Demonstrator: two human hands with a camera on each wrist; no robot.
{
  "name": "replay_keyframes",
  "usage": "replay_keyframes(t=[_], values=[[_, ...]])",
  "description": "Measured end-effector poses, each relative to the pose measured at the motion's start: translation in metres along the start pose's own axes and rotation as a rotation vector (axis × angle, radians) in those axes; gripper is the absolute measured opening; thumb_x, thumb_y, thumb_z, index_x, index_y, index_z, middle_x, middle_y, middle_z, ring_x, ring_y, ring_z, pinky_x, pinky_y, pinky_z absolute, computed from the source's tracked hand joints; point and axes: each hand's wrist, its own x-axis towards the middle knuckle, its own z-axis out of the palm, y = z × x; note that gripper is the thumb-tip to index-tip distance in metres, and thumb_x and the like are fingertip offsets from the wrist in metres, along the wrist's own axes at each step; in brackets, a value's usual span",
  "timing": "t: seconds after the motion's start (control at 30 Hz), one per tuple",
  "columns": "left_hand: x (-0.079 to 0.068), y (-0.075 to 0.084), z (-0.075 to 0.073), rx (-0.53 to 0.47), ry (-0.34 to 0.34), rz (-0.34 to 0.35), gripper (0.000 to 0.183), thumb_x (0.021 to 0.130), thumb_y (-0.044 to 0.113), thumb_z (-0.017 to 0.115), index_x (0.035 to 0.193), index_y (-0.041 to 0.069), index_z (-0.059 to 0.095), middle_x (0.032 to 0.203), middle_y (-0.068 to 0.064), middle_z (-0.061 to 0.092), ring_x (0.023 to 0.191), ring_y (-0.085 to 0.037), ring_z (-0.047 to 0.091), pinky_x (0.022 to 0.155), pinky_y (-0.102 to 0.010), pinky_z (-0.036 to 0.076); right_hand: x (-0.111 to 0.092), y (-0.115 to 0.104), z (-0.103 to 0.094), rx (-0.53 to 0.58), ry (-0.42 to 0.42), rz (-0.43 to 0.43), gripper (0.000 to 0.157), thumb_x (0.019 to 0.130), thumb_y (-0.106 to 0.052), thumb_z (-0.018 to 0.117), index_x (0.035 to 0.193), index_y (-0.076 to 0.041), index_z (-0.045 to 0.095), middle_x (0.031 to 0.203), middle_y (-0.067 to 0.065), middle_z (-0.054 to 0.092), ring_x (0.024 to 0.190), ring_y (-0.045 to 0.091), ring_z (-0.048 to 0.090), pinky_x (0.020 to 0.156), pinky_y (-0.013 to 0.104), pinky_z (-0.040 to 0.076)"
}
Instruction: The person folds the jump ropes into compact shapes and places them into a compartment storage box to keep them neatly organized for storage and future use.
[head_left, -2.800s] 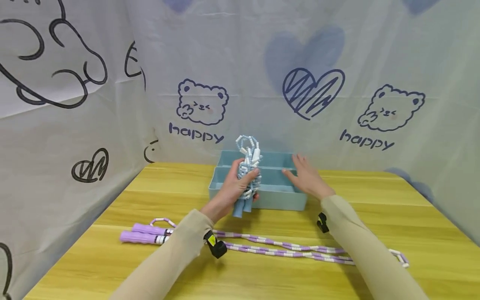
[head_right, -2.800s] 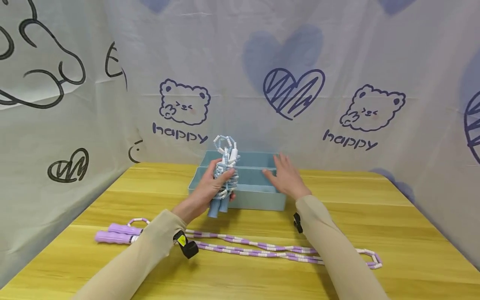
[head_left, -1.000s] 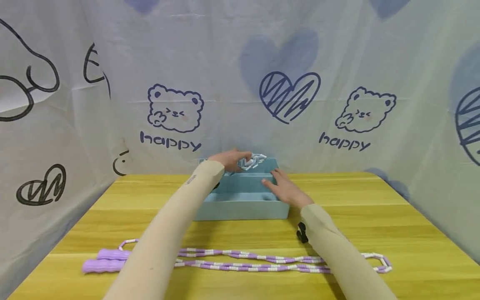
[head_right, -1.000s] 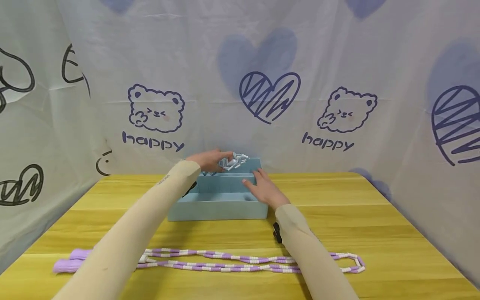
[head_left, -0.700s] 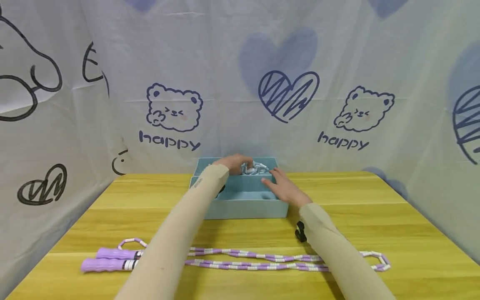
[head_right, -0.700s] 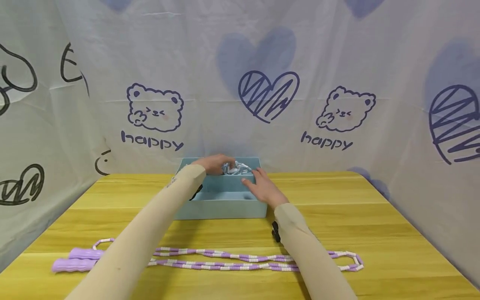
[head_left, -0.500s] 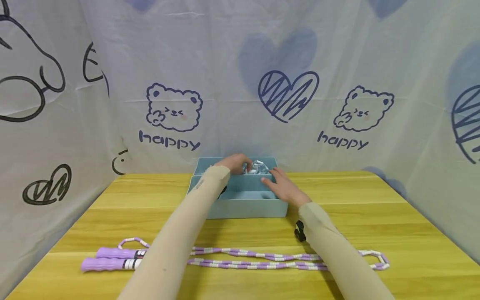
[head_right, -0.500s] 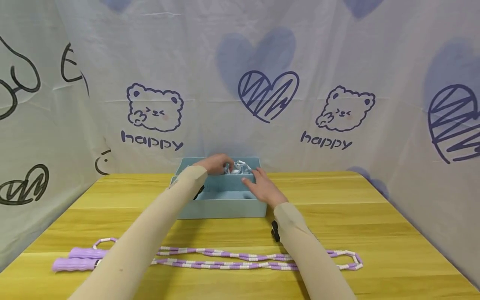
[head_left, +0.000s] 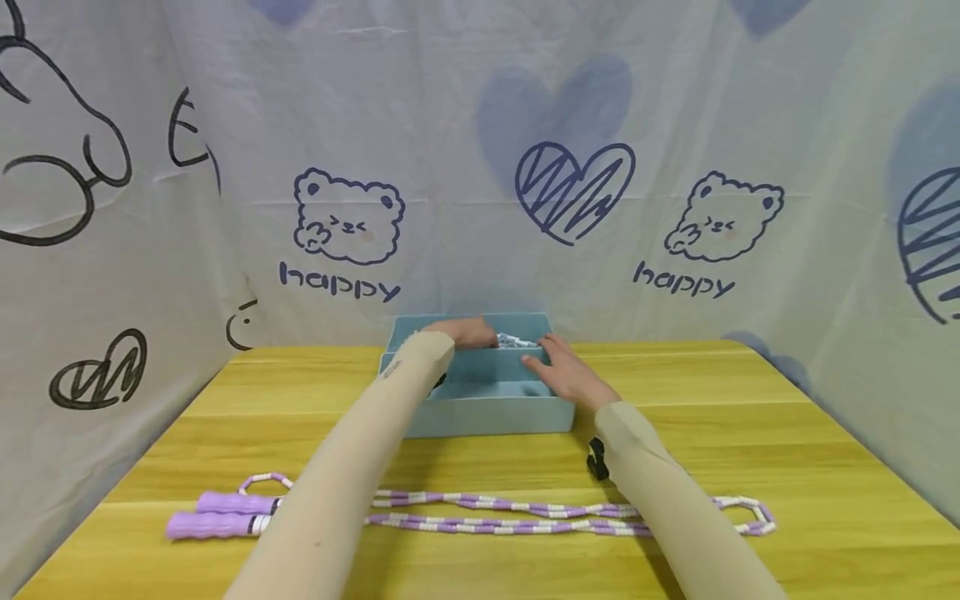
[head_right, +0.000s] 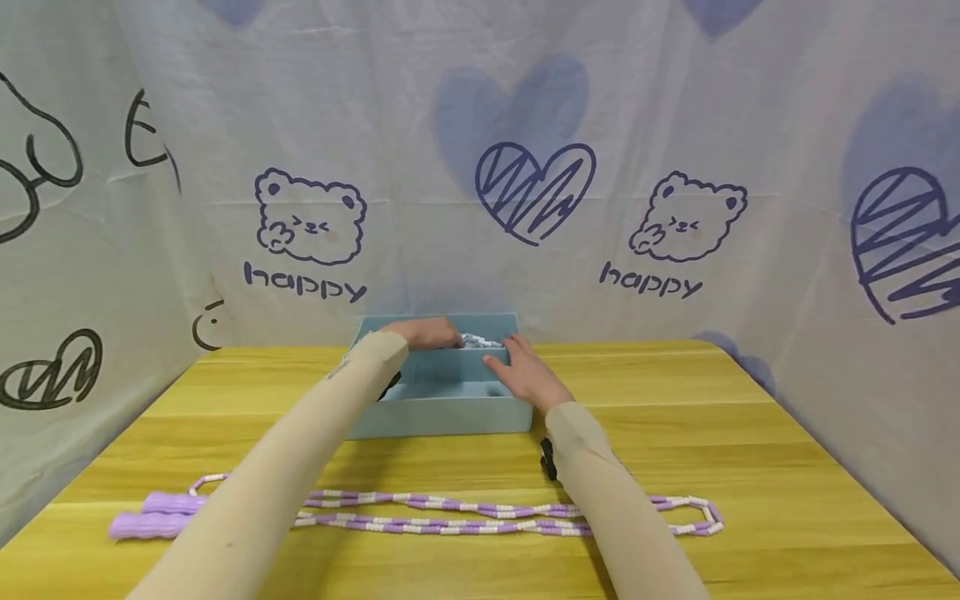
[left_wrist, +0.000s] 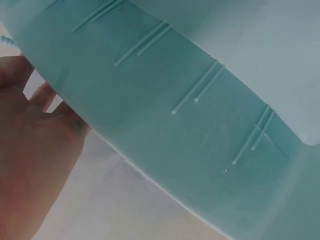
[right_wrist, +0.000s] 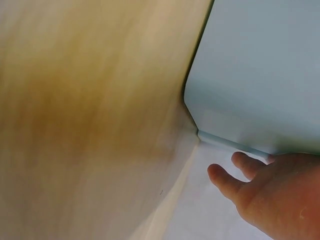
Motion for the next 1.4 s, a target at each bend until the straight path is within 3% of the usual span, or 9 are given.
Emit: replay_keyframes(t=[0.07, 0.17, 0.3, 0.47, 0.67, 0.87, 1.03, 1.2, 1.4], values=[[-0.001, -0.003, 0.001, 0.014, -0.018, 0.029, 0.026, 0.102, 0.026, 0.043, 0.094, 0.008, 0.062, 0.081, -0.002, 0.043, 0.077, -0.017, 0.044, 0.073, -0.033, 0.036, 0.000, 0.000, 0.002, -0.007, -0.005, -0.004, 0.070, 0.105, -0.046, 0.037, 0.153, 0.003, 0.023, 0.159, 0.026, 0.012, 0.145, 0.041, 0.014, 0.113, 0.056, 0.018], [-0.001, -0.005, -0.001, 0.062, -0.039, 0.077, 0.034, 0.102, 0.023, 0.040, 0.116, 0.011, 0.068, 0.108, -0.004, 0.060, 0.099, -0.018, 0.055, 0.085, -0.032, 0.043, 0.000, -0.001, 0.005, -0.008, -0.015, 0.002, 0.070, 0.105, -0.046, 0.037, 0.153, 0.003, 0.023, 0.159, 0.026, 0.011, 0.145, 0.041, 0.014, 0.113, 0.055, 0.018], [-0.008, 0.001, -0.013, 0.038, -0.010, 0.100, 0.045, 0.100, 0.018, 0.033, 0.134, 0.013, 0.062, 0.145, -0.007, 0.049, 0.132, -0.026, 0.044, 0.104, -0.040, 0.039, -0.001, -0.002, 0.005, 0.009, -0.017, 0.020, 0.071, 0.105, -0.046, 0.038, 0.154, 0.003, 0.021, 0.160, 0.025, 0.010, 0.145, 0.042, 0.015, 0.113, 0.056, 0.019], [-0.024, 0.015, -0.033, -0.046, 0.076, 0.134, 0.043, 0.100, 0.014, 0.032, 0.132, 0.010, 0.062, 0.146, -0.009, 0.048, 0.134, -0.029, 0.041, 0.106, -0.044, 0.036, -0.001, -0.002, 0.003, 0.017, -0.019, 0.028, 0.070, 0.105, -0.045, 0.039, 0.154, 0.001, 0.021, 0.160, 0.024, 0.009, 0.145, 0.042, 0.015, 0.112, 0.058, 0.019], [-0.042, 0.026, -0.037, 0.029, 0.150, 0.141, 0.041, 0.102, 0.015, 0.035, 0.136, 0.013, 0.058, 0.147, -0.010, 0.045, 0.125, -0.026, 0.047, 0.099, -0.041, 0.041, -0.002, -0.001, -0.002, 0.025, -0.012, 0.025, 0.069, 0.105, -0.043, 0.039, 0.154, 0.001, 0.020, 0.160, 0.025, 0.008, 0.144, 0.044, 0.014, 0.112, 0.059, 0.019], [-0.077, 0.033, -0.025, 0.148, 0.318, 0.151, 0.037, 0.104, 0.019, 0.044, 0.139, 0.014, 0.054, 0.147, -0.009, 0.043, 0.128, -0.026, 0.047, 0.103, -0.042, 0.040, -0.003, 0.002, -0.006, 0.021, 0.072, 0.036, 0.064, 0.106, -0.039, 0.038, 0.155, 0.000, 0.021, 0.161, 0.023, 0.009, 0.145, 0.042, 0.016, 0.113, 0.056, 0.018], [-0.104, 0.029, -0.005, 0.158, 0.432, 0.165, 0.038, 0.103, 0.022, 0.049, 0.141, 0.019, 0.053, 0.147, -0.003, 0.045, 0.127, -0.023, 0.050, 0.102, -0.041, 0.042, -0.011, 0.004, -0.011, 0.016, 0.174, 0.003, 0.061, 0.107, -0.037, 0.036, 0.153, 0.001, 0.025, 0.159, 0.023, 0.016, 0.145, 0.039, 0.017, 0.115, 0.053, 0.016], [-0.128, 0.023, 0.012, 0.159, 0.501, 0.155, 0.040, 0.103, 0.023, 0.048, 0.143, 0.020, 0.051, 0.145, -0.002, 0.047, 0.126, -0.025, 0.051, 0.101, -0.043, 0.043, -0.029, -0.005, -0.017, -0.011, 0.183, -0.020, 0.064, 0.106, -0.042, 0.036, 0.155, -0.002, 0.024, 0.161, 0.019, 0.015, 0.146, 0.038, 0.016, 0.115, 0.053, 0.015], [-0.150, 0.021, 0.019, 0.167, 0.656, 0.176, 0.042, 0.103, 0.023, 0.051, 0.144, 0.018, 0.049, 0.146, -0.004, 0.046, 0.130, -0.026, 0.046, 0.104, -0.052, 0.037, -0.059, -0.032, -0.030, -0.091, 0.176, -0.099, 0.068, 0.104, -0.050, 0.036, 0.157, -0.010, 0.021, 0.163, 0.010, 0.011, 0.148, 0.033, 0.012, 0.115, 0.053, 0.013]])
